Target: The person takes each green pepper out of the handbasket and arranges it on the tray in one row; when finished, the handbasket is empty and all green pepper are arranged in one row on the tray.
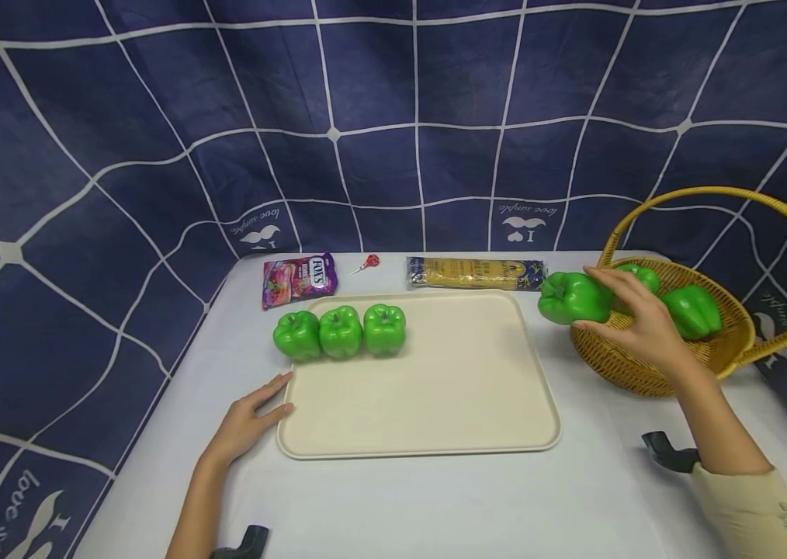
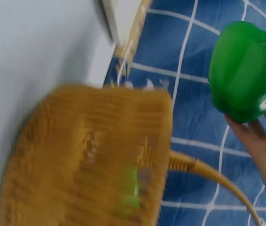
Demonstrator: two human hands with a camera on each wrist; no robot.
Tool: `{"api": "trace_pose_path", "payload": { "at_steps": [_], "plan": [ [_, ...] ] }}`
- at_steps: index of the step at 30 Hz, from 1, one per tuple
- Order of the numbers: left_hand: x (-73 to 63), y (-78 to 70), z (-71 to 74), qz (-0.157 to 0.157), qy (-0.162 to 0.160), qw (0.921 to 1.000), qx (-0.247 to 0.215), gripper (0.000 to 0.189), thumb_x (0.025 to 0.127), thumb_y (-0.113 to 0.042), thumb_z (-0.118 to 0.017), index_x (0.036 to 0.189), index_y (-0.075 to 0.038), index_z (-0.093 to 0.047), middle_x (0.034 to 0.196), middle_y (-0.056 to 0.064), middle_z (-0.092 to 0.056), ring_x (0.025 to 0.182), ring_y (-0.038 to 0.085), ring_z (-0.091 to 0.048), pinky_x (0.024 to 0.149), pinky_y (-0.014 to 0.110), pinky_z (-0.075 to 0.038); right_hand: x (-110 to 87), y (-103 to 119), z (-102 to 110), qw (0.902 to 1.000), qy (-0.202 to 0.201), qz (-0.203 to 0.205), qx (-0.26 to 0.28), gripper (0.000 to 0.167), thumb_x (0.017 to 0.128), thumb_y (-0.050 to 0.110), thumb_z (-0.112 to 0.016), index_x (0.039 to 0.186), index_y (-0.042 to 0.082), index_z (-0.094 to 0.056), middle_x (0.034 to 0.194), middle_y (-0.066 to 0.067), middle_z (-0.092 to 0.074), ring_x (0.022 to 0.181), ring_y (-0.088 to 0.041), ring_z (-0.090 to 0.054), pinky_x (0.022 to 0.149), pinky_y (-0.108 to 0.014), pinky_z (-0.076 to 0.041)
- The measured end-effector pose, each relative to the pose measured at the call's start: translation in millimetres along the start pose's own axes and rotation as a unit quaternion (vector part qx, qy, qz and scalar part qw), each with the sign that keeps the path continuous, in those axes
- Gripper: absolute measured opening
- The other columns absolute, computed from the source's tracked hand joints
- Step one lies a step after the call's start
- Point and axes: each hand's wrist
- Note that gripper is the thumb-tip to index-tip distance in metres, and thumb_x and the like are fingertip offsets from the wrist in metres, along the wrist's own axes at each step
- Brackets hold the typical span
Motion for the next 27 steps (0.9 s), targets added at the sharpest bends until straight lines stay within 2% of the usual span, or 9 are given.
{"api": "trace_pose_path", "payload": {
  "at_steps": [2,7,11,13,16,18,23,25,27],
  "plan": [
    [0.3,-0.2,0.3,0.001,0.001,1.0000,-0.002,0.061,0.084,-0.044,-0.064,0.137,-0.020,-0.046,0.144,0.011,-0.035,0.133,0.034,-0.029,0.107,0.054,-0.023,2.8,3.4,-10.0,0.9998,0.001,0.011,0.015,0.089,0.058,-0.004,-0.085,0.136,0.017,-0.048,0.125,-0.009,-0.046,0.114,0.002,-0.040,0.090,-0.005,-0.035],
    [-0.1,-1.6,0.8,0.005,0.005,1.0000,-0.006,0.061,0.084,-0.046,-0.063,0.137,-0.022,-0.046,0.145,0.010,-0.035,0.133,0.033,-0.028,0.107,0.054,-0.022,6.8,11.8,-35.2,0.9983,0.015,0.023,0.051,0.085,0.059,-0.002,-0.085,0.134,0.013,-0.049,0.123,-0.008,-0.044,0.113,-0.007,-0.041,0.089,-0.021,-0.046],
    [-0.3,-1.7,0.4,0.004,0.006,0.9999,-0.009,0.061,0.084,-0.045,-0.063,0.137,-0.022,-0.046,0.145,0.011,-0.034,0.133,0.034,-0.028,0.107,0.054,-0.022,10.9,20.2,-54.1,0.9934,0.022,0.029,0.109,0.083,0.059,-0.006,-0.084,0.132,0.005,-0.048,0.125,-0.010,-0.043,0.116,-0.005,-0.040,0.089,-0.020,-0.046],
    [-0.5,-1.9,0.4,0.002,0.007,0.9999,-0.010,0.061,0.084,-0.044,-0.064,0.137,-0.021,-0.046,0.145,0.011,-0.034,0.133,0.034,-0.028,0.107,0.054,-0.022,15.2,31.0,-59.7,0.9896,0.021,0.042,0.136,0.081,0.058,-0.011,-0.082,0.130,-0.002,-0.047,0.124,-0.015,-0.044,0.116,-0.003,-0.041,0.089,-0.017,-0.045],
    [-0.6,-1.7,0.8,0.002,0.005,0.9999,-0.009,0.060,0.084,-0.044,-0.063,0.137,-0.022,-0.046,0.144,0.011,-0.034,0.133,0.034,-0.028,0.107,0.054,-0.022,22.2,48.5,-65.3,0.9853,0.030,0.058,0.158,0.076,0.059,-0.014,-0.080,0.126,-0.010,-0.043,0.122,-0.022,-0.045,0.115,-0.003,-0.044,0.089,-0.019,-0.045],
    [-0.7,-2.2,0.9,0.005,0.005,0.9999,-0.008,0.059,0.084,-0.044,-0.063,0.137,-0.022,-0.046,0.145,0.010,-0.034,0.133,0.033,-0.028,0.107,0.054,-0.022,26.7,58.1,-68.9,0.9825,0.044,0.057,0.172,0.074,0.061,-0.014,-0.078,0.125,-0.013,-0.040,0.121,-0.025,-0.046,0.117,-0.015,-0.048,0.091,-0.024,-0.046],
    [-0.8,-2.1,0.7,0.009,0.004,0.9999,-0.007,0.059,0.084,-0.045,-0.063,0.137,-0.023,-0.046,0.145,0.009,-0.034,0.133,0.033,-0.028,0.107,0.054,-0.022,36.0,59.1,-85.8,0.9733,0.083,0.049,0.208,0.070,0.065,-0.011,-0.078,0.124,-0.013,-0.040,0.123,-0.028,-0.048,0.113,-0.042,-0.048,0.093,-0.042,-0.044],
    [-0.5,-1.1,0.7,0.008,0.003,0.9999,-0.006,0.059,0.084,-0.045,-0.063,0.137,-0.024,-0.046,0.145,0.009,-0.035,0.133,0.033,-0.029,0.107,0.055,-0.023,38.6,54.9,-94.2,0.9681,0.097,0.048,0.226,0.069,0.067,-0.011,-0.077,0.126,-0.012,-0.041,0.125,-0.027,-0.048,0.115,-0.041,-0.046,0.093,-0.046,-0.043],
    [-0.1,-0.4,1.0,0.007,0.002,1.0000,-0.005,0.060,0.084,-0.045,-0.063,0.137,-0.024,-0.046,0.145,0.009,-0.035,0.133,0.033,-0.029,0.107,0.055,-0.023,40.1,47.4,-103.7,0.9648,0.114,0.038,0.234,0.071,0.069,-0.008,-0.076,0.131,-0.008,-0.040,0.129,-0.023,-0.045,0.118,-0.039,-0.044,0.095,-0.043,-0.043]
  ]
}}
Point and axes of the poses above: each hand's wrist, its own x-axis towards the middle knuckle, its own z-axis out of the back of the hand, y = z × x
